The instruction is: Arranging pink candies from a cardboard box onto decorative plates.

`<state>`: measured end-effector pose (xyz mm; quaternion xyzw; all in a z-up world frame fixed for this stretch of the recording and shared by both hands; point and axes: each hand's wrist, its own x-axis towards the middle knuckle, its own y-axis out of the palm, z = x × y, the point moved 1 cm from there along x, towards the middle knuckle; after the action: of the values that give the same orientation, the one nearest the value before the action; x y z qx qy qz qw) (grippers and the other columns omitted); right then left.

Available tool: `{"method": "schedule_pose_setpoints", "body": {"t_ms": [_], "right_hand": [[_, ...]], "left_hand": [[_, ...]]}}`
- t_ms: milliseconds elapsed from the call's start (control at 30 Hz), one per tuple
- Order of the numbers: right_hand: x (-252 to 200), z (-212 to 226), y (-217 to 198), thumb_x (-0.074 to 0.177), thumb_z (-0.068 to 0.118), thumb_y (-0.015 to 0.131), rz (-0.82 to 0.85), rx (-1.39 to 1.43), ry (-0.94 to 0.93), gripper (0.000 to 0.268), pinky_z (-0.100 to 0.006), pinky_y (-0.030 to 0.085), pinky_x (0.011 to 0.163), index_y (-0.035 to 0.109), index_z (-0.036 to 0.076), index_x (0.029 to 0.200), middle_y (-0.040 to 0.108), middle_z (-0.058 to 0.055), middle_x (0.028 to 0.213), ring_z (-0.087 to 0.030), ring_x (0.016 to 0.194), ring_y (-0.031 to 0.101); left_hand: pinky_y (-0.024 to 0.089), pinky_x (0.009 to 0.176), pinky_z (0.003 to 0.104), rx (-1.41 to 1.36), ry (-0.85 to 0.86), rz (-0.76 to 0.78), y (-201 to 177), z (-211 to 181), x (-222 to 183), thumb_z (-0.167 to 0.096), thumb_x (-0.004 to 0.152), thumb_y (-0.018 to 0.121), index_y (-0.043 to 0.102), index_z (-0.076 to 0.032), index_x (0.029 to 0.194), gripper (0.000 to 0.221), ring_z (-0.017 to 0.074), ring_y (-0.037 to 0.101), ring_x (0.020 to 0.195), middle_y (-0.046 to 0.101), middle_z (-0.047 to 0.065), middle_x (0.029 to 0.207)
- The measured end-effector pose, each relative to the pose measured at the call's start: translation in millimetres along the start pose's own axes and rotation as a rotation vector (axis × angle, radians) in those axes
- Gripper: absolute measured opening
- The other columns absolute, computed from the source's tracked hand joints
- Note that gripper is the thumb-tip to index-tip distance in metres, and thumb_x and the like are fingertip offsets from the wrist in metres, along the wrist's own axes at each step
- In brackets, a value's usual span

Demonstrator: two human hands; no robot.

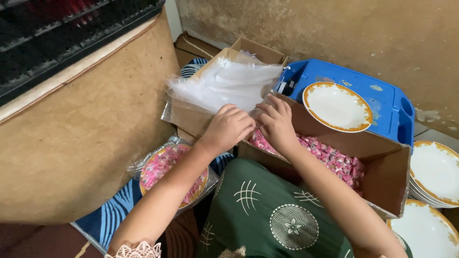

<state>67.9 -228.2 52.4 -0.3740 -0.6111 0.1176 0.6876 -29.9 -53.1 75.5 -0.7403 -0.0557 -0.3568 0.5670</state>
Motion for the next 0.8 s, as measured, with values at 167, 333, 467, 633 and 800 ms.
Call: {"method": "schedule_pose_setpoints", "body": {"t_ms": [167,333,467,633,800], "right_hand": [[-4.2,-20.6,-44.0,0.091,0.012,0.068,0.05,0.173,0.092,0.004,-0.048,0.055,0.083,0.069,0.012,0.095,0.069,-0.01,0.091,-0.035,0.091,0.069],[4.7,-36.4,-120.4,0.101,0.014,0.071,-0.012,0.353,0.488,0.006,-0.04,0.059,0.069,0.074,0.016,0.105,0.075,-0.008,0.082,-0.028,0.076,0.075],[9.9,-69.6,-165.2,0.11,0.006,0.053,-0.21,0.742,0.604,0.012,-0.037,0.063,0.068,0.061,0.005,0.119,0.072,-0.018,0.091,-0.027,0.07,0.073],[-0.3,-108.1,-201.3,0.113,0.018,0.053,-0.389,0.95,0.725,0.017,-0.035,0.065,0.06,0.058,0.004,0.121,0.068,-0.024,0.089,-0.029,0.069,0.075],[-19.6,-134.2,-229.2,0.106,0.021,0.06,-0.449,1.153,0.839,0.017,-0.021,0.052,0.054,0.062,0.006,0.115,0.071,-0.012,0.088,-0.021,0.064,0.07]], "left_hand": [[0.034,0.115,0.053,-0.18,-0.198,0.123,-50.4,20.0,2.7,-0.036,0.095,0.07,0.055,-0.011,0.139,0.053,0.0296,0.057,0.126,0.065,0.014,0.126],[0.023,0.121,0.064,-0.54,-0.372,-0.071,-31.1,66.3,-14.8,-0.033,0.09,0.08,0.017,-0.005,0.159,0.097,0.0454,0.035,0.147,0.039,0.028,0.157],[0.017,0.118,0.072,-0.918,-0.401,-0.009,22.2,65.8,-9.7,-0.035,0.091,0.079,-0.006,-0.009,0.161,0.113,0.0519,0.023,0.151,0.03,0.03,0.162],[0.021,0.119,0.069,-0.964,-0.438,0.058,88.5,49.7,14.5,-0.04,0.087,0.082,-0.003,-0.011,0.162,0.118,0.0505,0.015,0.153,0.015,0.027,0.167],[0.024,0.119,0.059,-0.927,-0.471,-0.073,141.0,52.9,55.5,-0.054,0.082,0.072,-0.005,-0.004,0.159,0.12,0.0438,0.009,0.155,-0.001,0.029,0.167]]}}
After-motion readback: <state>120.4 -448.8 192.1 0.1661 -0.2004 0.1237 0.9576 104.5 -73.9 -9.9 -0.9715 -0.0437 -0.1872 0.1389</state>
